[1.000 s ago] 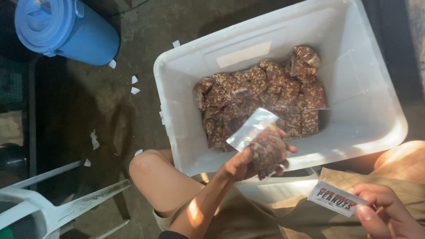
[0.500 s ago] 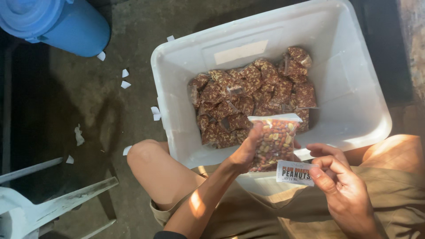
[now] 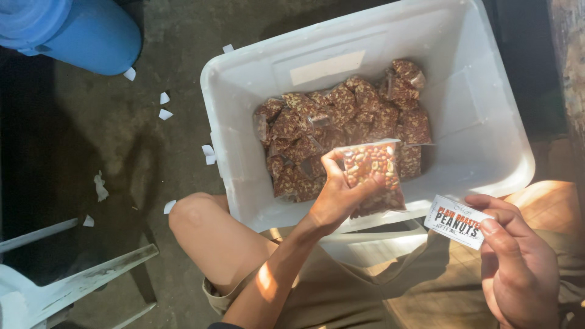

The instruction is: The person repeatedly picks small clear packets of peanuts from a white bin, applies a printed label to each packet, and places the labeled packets on a metal table. The process is repeated for multiple packets.

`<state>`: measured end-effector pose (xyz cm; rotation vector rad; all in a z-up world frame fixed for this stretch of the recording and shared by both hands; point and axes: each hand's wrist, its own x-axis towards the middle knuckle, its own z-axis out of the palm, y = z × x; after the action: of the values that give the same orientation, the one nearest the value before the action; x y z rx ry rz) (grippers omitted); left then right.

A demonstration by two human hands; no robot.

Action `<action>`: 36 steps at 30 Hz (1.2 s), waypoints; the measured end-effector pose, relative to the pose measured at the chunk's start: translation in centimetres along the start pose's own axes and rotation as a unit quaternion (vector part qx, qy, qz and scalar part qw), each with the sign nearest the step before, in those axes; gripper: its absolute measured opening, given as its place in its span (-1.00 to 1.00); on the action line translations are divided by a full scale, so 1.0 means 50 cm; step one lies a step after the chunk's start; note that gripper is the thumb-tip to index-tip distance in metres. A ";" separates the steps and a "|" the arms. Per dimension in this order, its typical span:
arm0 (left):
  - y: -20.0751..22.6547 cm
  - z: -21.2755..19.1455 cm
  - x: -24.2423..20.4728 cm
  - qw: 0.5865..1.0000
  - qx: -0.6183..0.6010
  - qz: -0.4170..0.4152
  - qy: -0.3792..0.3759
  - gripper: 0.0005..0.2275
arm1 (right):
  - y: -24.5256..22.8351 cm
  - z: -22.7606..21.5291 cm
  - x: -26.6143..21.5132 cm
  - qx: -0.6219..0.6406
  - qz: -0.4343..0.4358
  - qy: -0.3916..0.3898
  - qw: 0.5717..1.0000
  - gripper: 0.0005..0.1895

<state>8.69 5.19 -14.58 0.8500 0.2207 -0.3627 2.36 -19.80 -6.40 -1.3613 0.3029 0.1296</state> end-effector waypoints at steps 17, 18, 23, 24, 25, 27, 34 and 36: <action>0.035 -0.017 0.003 0.988 0.100 0.112 0.029 -0.50 | 0.003 0.015 0.002 -0.012 -0.007 -0.012 1.000 -0.81; 0.037 -0.016 0.000 0.988 0.089 0.126 0.001 -0.46 | 0.002 0.017 0.003 -0.012 -0.009 -0.016 1.000 -0.81; 0.043 0.003 -0.026 0.976 0.182 0.092 -0.071 -0.32 | 0.002 0.037 0.011 -0.042 -0.001 -0.051 0.998 -0.83; 0.043 0.005 -0.030 0.979 0.170 0.067 -0.086 -0.29 | 0.003 0.041 0.012 -0.051 0.001 -0.063 0.997 -0.84; 0.043 0.008 -0.031 0.972 0.194 0.082 -0.099 -0.25 | 0.005 0.045 0.018 -0.054 0.000 -0.079 0.995 -0.85; 0.047 0.010 -0.032 0.955 0.245 0.112 -0.125 -0.18 | 0.007 0.057 0.032 -0.061 -0.002 -0.110 0.992 -0.87; 0.048 0.012 -0.036 0.918 0.317 0.182 -0.154 -0.13 | 0.033 0.087 0.090 -0.148 -0.015 -0.137 0.979 -0.85; 0.048 0.012 -0.039 0.926 0.302 0.168 -0.154 -0.15 | 0.037 0.089 0.101 -0.153 -0.034 -0.145 0.977 -0.82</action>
<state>7.90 6.61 -11.89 1.3969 -0.3504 -0.2345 7.29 -15.50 -8.83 -1.6322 -0.0117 0.3264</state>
